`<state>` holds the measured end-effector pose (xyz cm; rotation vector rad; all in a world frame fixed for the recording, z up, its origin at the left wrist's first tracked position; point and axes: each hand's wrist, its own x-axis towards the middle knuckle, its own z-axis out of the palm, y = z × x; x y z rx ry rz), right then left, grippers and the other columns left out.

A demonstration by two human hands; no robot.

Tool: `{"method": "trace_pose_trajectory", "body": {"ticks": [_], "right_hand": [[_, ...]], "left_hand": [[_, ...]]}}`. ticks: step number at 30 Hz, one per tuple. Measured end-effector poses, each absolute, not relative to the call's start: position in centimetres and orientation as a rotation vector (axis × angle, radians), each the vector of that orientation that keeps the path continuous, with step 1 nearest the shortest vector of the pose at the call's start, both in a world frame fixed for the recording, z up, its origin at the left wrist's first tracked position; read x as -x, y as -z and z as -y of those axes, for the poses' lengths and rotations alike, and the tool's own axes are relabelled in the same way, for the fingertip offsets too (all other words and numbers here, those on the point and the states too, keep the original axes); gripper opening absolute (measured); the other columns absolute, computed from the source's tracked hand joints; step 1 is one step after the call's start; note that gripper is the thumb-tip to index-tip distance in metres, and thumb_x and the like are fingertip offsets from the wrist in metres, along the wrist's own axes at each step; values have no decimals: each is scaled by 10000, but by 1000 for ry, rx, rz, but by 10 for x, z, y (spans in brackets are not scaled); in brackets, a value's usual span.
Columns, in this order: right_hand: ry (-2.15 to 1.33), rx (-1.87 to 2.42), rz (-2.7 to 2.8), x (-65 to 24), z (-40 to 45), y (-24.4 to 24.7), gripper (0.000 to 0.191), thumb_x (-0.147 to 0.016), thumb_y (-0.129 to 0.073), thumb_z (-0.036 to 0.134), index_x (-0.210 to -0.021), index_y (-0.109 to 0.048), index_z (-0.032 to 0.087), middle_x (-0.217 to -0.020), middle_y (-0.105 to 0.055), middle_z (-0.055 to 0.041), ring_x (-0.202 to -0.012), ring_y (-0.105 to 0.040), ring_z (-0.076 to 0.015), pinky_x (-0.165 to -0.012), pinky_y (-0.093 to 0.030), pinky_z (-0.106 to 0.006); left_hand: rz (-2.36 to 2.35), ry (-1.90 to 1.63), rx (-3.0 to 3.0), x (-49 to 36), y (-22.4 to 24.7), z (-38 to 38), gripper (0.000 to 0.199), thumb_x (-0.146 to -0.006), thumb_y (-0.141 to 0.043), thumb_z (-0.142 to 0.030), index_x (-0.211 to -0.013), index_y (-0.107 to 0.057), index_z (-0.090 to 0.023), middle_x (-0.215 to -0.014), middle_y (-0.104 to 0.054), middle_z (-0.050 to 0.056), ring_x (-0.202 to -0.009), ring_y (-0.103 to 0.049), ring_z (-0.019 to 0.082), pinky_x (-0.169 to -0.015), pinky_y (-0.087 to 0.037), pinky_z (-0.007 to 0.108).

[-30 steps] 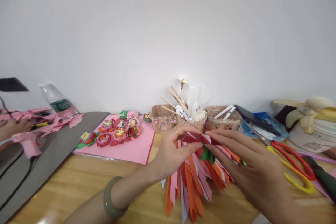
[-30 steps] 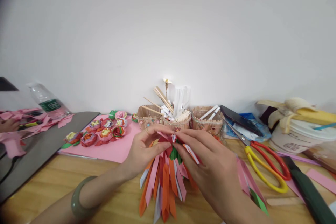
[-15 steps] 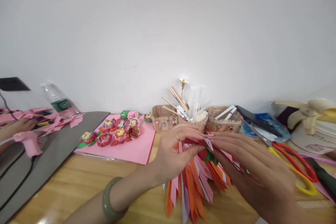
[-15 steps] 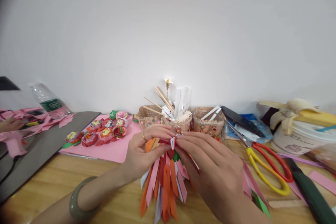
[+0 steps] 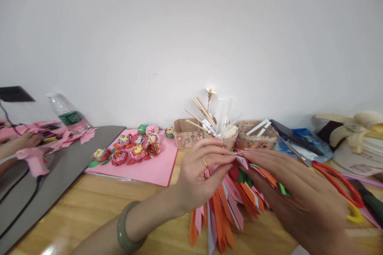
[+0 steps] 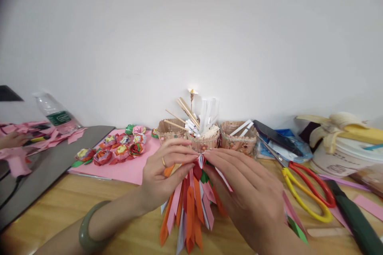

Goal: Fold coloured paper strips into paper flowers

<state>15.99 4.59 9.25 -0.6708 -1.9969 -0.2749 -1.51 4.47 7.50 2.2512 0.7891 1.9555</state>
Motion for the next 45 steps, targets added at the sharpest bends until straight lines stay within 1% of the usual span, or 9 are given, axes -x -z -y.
{"method": "trace_pose_trajectory", "body": {"ticks": [6,11,15,21,26,29,33,40,45], "right_hand": [[122,721,1994,-161,-46,-90,158,-827,-599,211,-969,-634,272,-901,-749,-46,-795,-710,-237,-749,-572,-403],[-72,729,1992,-161,-48,-89,74,-806,-621,189,-813,-614,263,-899,-720,-36,-825,-684,-214,-718,-549,-354],[-358,766,2015,-160,-48,-99,114,-777,-667,253,-678,-612,244,-764,-677,-16,-718,-654,-188,-608,-525,-296],[-824,883,1932,-155,-48,-105,222,-721,-705,328,-558,-603,216,-571,-635,25,-525,-587,-138,-485,-472,-237],[-1197,981,1755,-156,-47,-97,265,-659,-751,391,-554,-601,199,-487,-559,45,-421,-476,-100,-384,-356,-218],[-1367,1023,1644,-157,-48,-96,287,-613,-784,388,-559,-587,187,-511,-580,33,-444,-488,-99,-408,-371,-215],[-1326,955,1648,-157,-49,-95,269,-611,-795,345,-545,-590,185,-549,-612,23,-533,-528,-108,-479,-413,-207],[-1126,939,1852,-158,-45,-97,181,-737,-690,380,-666,-695,213,-591,-642,10,-516,-556,-122,-408,-392,-207],[-862,898,2049,-158,-44,-103,157,-819,-612,306,-713,-704,236,-618,-698,24,-544,-613,-122,-496,-466,-206]], "left_hand": [[-789,-1934,-2239,16,-75,-45,133,-781,-633,-93,-855,-673,-196,-780,-747,64,-860,-678,206,-779,-553,405],[-730,-1861,-2233,18,-76,-47,92,-764,-653,-108,-832,-650,-169,-792,-705,84,-837,-657,203,-786,-532,385],[-734,-1679,-2224,24,-83,-48,35,-767,-668,-170,-765,-634,-176,-782,-632,57,-763,-611,173,-704,-497,323],[-780,-1289,-1933,31,-90,-46,133,-720,-705,-223,-664,-591,-184,-713,-600,19,-737,-553,162,-715,-432,311],[-731,-1039,-1577,29,-89,-44,276,-674,-729,-392,-653,-563,-172,-650,-564,7,-566,-482,106,-511,-372,241],[-710,-962,-1406,28,-87,-44,302,-648,-753,-380,-701,-550,-162,-635,-536,-20,-522,-435,70,-469,-318,208],[-666,-939,-1274,26,-86,-43,306,-631,-776,-326,-747,-555,-148,-653,-530,-35,-530,-452,53,-490,-332,187],[-683,-975,-1187,25,-87,-43,235,-609,-763,-191,-771,-599,-144,-691,-580,-25,-581,-516,63,-555,-386,193],[-713,-1061,-1312,24,-87,-46,142,-661,-713,-197,-714,-593,-144,-663,-585,-12,-556,-515,73,-514,-389,200]]}}
